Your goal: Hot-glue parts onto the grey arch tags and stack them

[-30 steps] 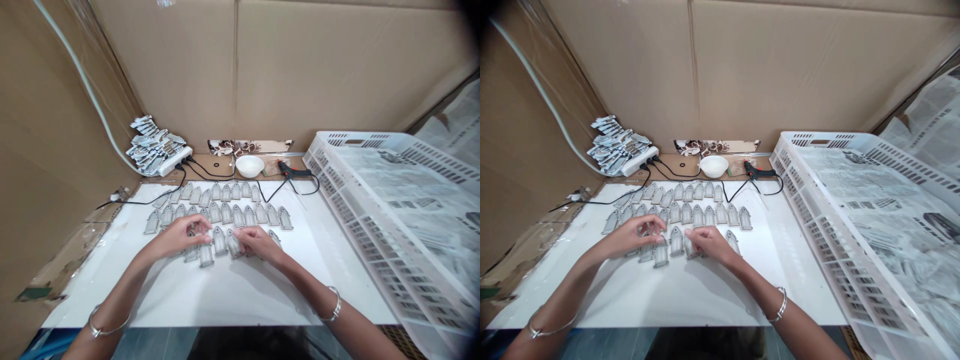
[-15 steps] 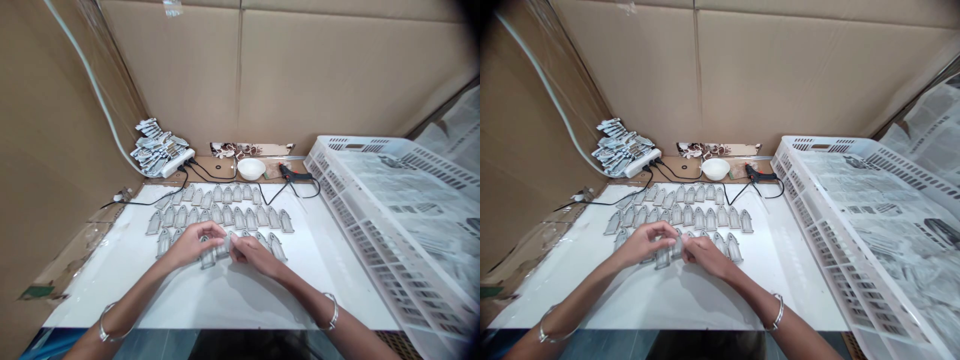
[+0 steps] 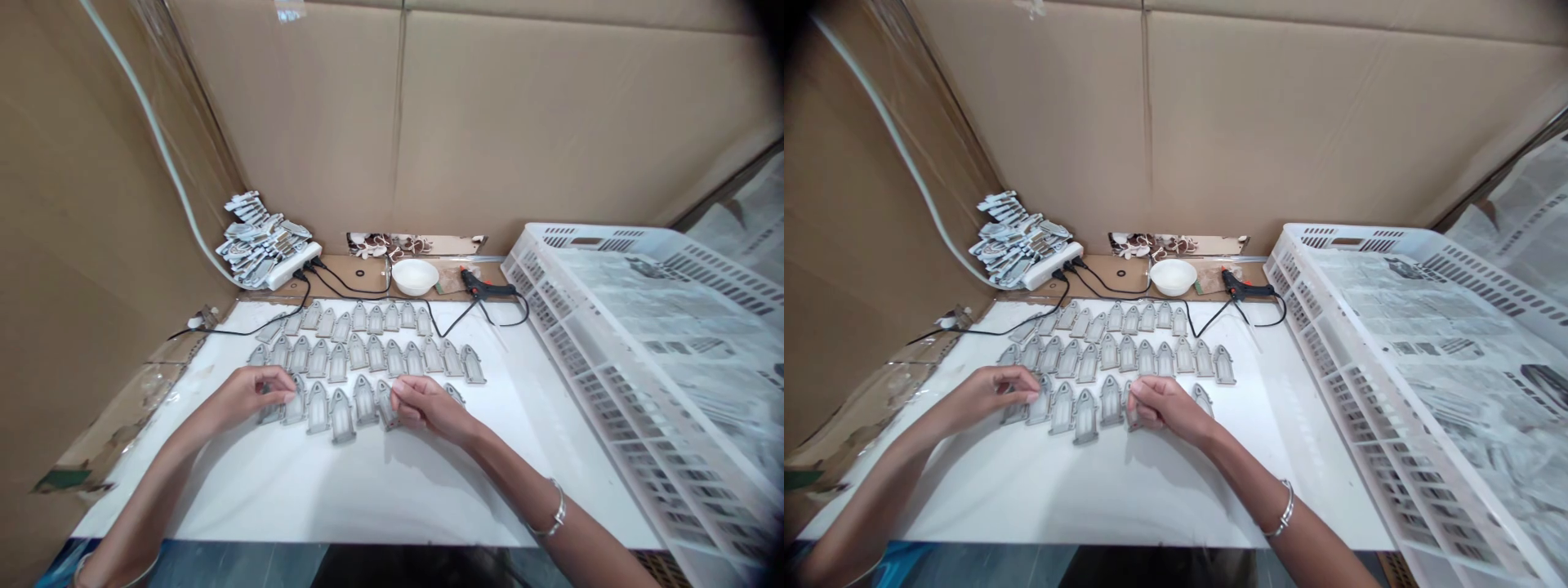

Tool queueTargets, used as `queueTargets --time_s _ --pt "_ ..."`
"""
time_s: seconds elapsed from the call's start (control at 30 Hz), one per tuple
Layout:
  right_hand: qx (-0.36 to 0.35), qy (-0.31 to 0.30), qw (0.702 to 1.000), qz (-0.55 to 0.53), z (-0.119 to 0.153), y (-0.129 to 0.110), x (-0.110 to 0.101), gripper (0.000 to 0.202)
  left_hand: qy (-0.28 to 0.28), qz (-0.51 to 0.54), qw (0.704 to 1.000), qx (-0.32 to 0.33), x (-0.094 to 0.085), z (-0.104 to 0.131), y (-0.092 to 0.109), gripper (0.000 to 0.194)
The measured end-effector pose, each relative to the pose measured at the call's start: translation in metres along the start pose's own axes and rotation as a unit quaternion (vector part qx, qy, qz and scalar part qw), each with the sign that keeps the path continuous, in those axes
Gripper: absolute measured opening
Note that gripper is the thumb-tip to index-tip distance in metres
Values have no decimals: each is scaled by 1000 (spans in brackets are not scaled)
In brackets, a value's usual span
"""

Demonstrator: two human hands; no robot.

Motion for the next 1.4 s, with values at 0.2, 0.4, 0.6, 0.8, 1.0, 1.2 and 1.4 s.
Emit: queueTargets --time_s 0.2,0.4,0.6,0.8,1.0,1.2,1.4 --pt "16 12 1000 10 -1 7 -8 47 11 3 1000 1 -2 -4 -10 35" --pt "26 24 999 19 0 9 -10 48 16 13 1000 -9 -3 -3 -11 35" --pt "32 47 997 50 0 4 -12 53 29 -27 999 -6 1 -4 -2 35" --pt "32 82 991 101 2 0 -15 58 40 -50 998 11 3 -3 1 31" --pt "20 105 975 195 4 -9 -11 63 87 -37 995 17 10 -5 31 39" --pt "6 73 970 233 3 -8 -1 67 3 109 989 103 65 -22 127 38" --pt "11 43 982 184 5 -5 -1 71 -16 138 981 133 83 -37 145 31"
Point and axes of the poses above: each hand's wrist, its own z-axis away from the middle knuckle, its own x-axis out of the palm, y = z × x, the point moved 9 cm from there along -z, towards the middle knuckle, and after that the axes turned 6 degrees about -y, right-handed, at the moved point
